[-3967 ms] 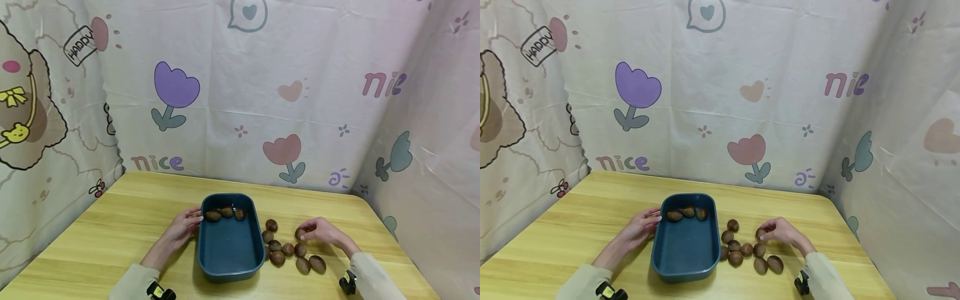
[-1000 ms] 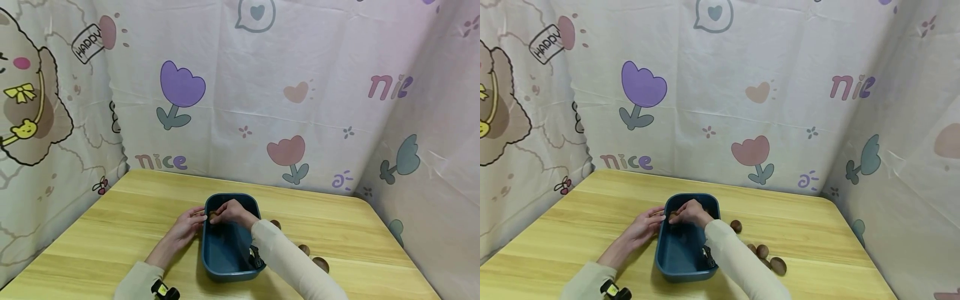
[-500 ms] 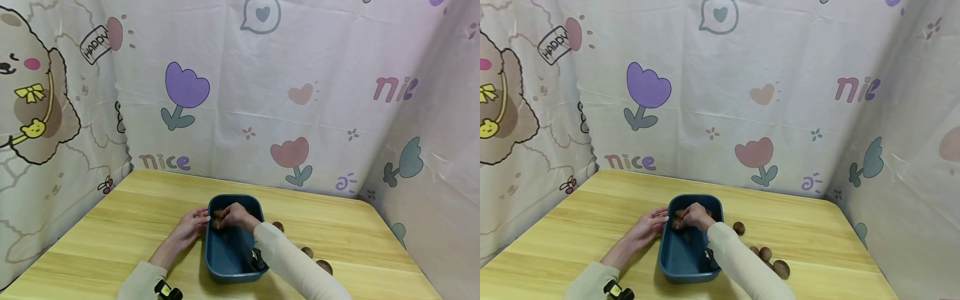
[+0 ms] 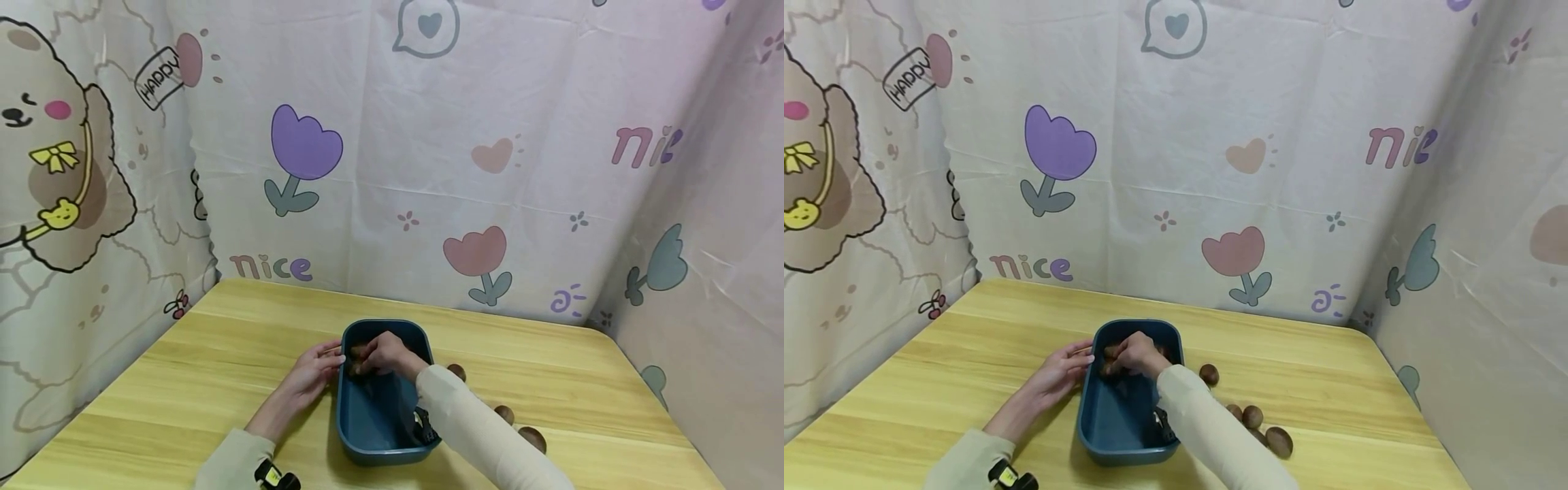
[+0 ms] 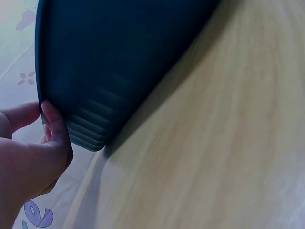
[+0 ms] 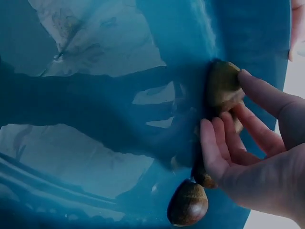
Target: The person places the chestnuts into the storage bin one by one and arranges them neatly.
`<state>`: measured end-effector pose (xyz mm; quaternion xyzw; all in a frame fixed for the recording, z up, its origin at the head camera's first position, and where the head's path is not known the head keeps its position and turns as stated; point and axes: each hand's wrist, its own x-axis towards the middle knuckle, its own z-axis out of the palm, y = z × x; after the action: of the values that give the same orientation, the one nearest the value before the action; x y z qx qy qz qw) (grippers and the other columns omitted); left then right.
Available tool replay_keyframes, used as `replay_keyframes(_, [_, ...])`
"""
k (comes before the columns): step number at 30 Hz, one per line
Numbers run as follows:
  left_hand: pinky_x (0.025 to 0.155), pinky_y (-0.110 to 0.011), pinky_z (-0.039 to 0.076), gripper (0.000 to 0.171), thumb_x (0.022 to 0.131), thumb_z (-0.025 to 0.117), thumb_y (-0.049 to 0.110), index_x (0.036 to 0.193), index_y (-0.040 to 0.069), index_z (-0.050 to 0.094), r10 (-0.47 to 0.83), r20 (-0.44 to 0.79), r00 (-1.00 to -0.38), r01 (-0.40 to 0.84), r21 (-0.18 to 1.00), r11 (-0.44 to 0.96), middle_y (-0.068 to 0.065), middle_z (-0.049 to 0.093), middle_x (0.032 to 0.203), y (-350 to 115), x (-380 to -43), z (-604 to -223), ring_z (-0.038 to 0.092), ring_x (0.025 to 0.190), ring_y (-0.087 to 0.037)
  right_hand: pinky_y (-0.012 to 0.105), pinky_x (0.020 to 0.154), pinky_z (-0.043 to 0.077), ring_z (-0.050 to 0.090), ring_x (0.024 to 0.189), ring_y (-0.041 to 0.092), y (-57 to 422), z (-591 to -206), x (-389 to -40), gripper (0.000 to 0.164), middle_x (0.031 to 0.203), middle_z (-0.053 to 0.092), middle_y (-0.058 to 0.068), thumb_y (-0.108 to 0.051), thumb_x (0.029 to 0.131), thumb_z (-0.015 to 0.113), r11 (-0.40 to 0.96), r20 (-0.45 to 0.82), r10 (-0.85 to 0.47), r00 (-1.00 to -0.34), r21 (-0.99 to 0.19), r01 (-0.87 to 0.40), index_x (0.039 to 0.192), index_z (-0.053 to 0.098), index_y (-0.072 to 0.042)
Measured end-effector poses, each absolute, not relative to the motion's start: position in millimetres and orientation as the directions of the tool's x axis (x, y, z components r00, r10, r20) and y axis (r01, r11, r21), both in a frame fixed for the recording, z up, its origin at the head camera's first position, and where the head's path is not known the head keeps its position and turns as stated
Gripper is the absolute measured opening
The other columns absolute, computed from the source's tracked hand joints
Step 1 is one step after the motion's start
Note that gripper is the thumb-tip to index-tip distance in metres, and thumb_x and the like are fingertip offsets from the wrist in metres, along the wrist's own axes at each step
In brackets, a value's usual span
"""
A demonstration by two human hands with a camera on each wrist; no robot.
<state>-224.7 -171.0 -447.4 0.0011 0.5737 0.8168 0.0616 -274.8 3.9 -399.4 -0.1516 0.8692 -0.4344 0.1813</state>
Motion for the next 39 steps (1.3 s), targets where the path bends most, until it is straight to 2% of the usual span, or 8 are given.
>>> replay_keyframes(6, [0.079,-0.023,0.048,0.047,0.094,0.051,-0.004,0.137,-0.013,0.033,0.08,-0.085,-0.993,-0.107,0.935,-0.339,-0.011,0.054,0.109,-168.5,-226.5,-447.4,0.055,0.093,-0.013,0.042,0.077,0.055,0.065,0.082,0.022,12.2,-378.9,-284.8,0.027,0.092,0.07,0.009,-0.005,0.082,0.075,0.452,-0.156,-0.467,-0.871,-0.888,-0.084,0.107,0.07,0.004])
replay_keyframes(11, [0.078,-0.023,0.048,0.048,0.094,0.051,-0.005,0.137,-0.015,0.031,0.072,-0.067,-0.995,-0.088,0.936,-0.341,-0.011,0.054,0.108,-166.8,-226.9,-448.0,0.055,0.091,-0.012,0.044,0.086,0.052,0.066,0.095,0.026,29.0,-349.2,-294.7,0.033,0.11,0.067,0.016,-0.005,0.088,0.069,0.313,-0.089,-0.499,-0.862,-0.946,-0.084,0.119,0.064,0.006])
replay_keyframes(14, [0.076,-0.022,0.048,0.048,0.093,0.05,-0.006,0.137,-0.015,0.032,0.056,-0.074,-0.996,-0.089,0.935,-0.343,-0.011,0.053,0.108,-166.1,-227.1,-448.0,0.054,0.089,-0.012,0.045,0.09,0.049,0.063,0.103,0.029,44.0,-334.4,-295.6,0.034,0.117,0.063,0.02,-0.005,0.09,0.066,0.283,-0.046,-0.516,-0.855,-0.952,-0.12,0.122,0.061,0.007])
replay_keyframes(18, [0.077,-0.023,0.048,0.048,0.093,0.05,-0.007,0.137,-0.015,0.033,0.049,-0.084,-0.995,-0.095,0.936,-0.338,-0.014,0.052,0.111,-166.0,-227.3,-447.2,0.054,0.091,-0.014,0.049,0.092,0.047,0.061,0.107,0.035,67.8,-325.1,-291.5,0.034,0.116,0.062,0.021,-0.006,0.092,0.064,0.304,-0.017,-0.536,-0.844,-0.937,-0.174,0.123,0.059,0.007])
replay_keyframes(26, [0.078,-0.023,0.048,0.048,0.093,0.05,-0.007,0.137,-0.014,0.032,0.046,-0.099,-0.994,-0.108,0.934,-0.34,-0.013,0.053,0.111,-168.6,-226.5,-445.3,0.054,0.091,-0.013,0.043,0.088,0.05,0.063,0.1,0.026,117.1,-343.8,-279.8,0.041,0.115,0.063,0.022,-0.01,0.091,0.066,0.366,0.004,-0.575,-0.818,-0.893,-0.262,0.126,0.057,0.008])
replay_keyframes(29, [0.078,-0.023,0.048,0.049,0.094,0.049,-0.006,0.138,-0.014,0.032,0.048,-0.099,-0.994,-0.11,0.936,-0.335,-0.014,0.052,0.113,-168.9,-226.5,-445.9,0.054,0.091,-0.013,0.041,0.086,0.052,0.063,0.099,0.026,136.2,-354.8,-276.9,0.042,0.115,0.062,0.024,-0.011,0.091,0.066,0.369,0.008,-0.559,-0.829,-0.893,-0.257,0.126,0.056,0.01])
replay_keyframes(36, [0.076,-0.022,0.048,0.049,0.094,0.049,-0.006,0.138,-0.014,0.031,0.057,-0.098,-0.994,-0.111,0.932,-0.344,-0.013,0.052,0.113,-167.7,-227.4,-446.2,0.055,0.089,-0.012,0.036,0.084,0.052,0.062,0.097,0.023,184.9,-376.5,-268.8,0.041,0.109,0.064,0.02,-0.01,0.089,0.069,0.384,-0.004,-0.528,-0.849,-0.893,-0.235,0.121,0.057,0.012])
replay_keyframes(39, [0.076,-0.022,0.048,0.049,0.094,0.05,-0.006,0.138,-0.014,0.031,0.056,-0.097,-0.994,-0.111,0.931,-0.346,-0.013,0.052,0.112,-168.0,-227.6,-445.6,0.055,0.089,-0.012,0.033,0.083,0.052,0.061,0.095,0.021,204.6,-384.6,-264.3,0.04,0.109,0.063,0.023,-0.009,0.087,0.07,0.399,-0.031,-0.525,-0.85,-0.892,-0.214,0.118,0.057,0.013])
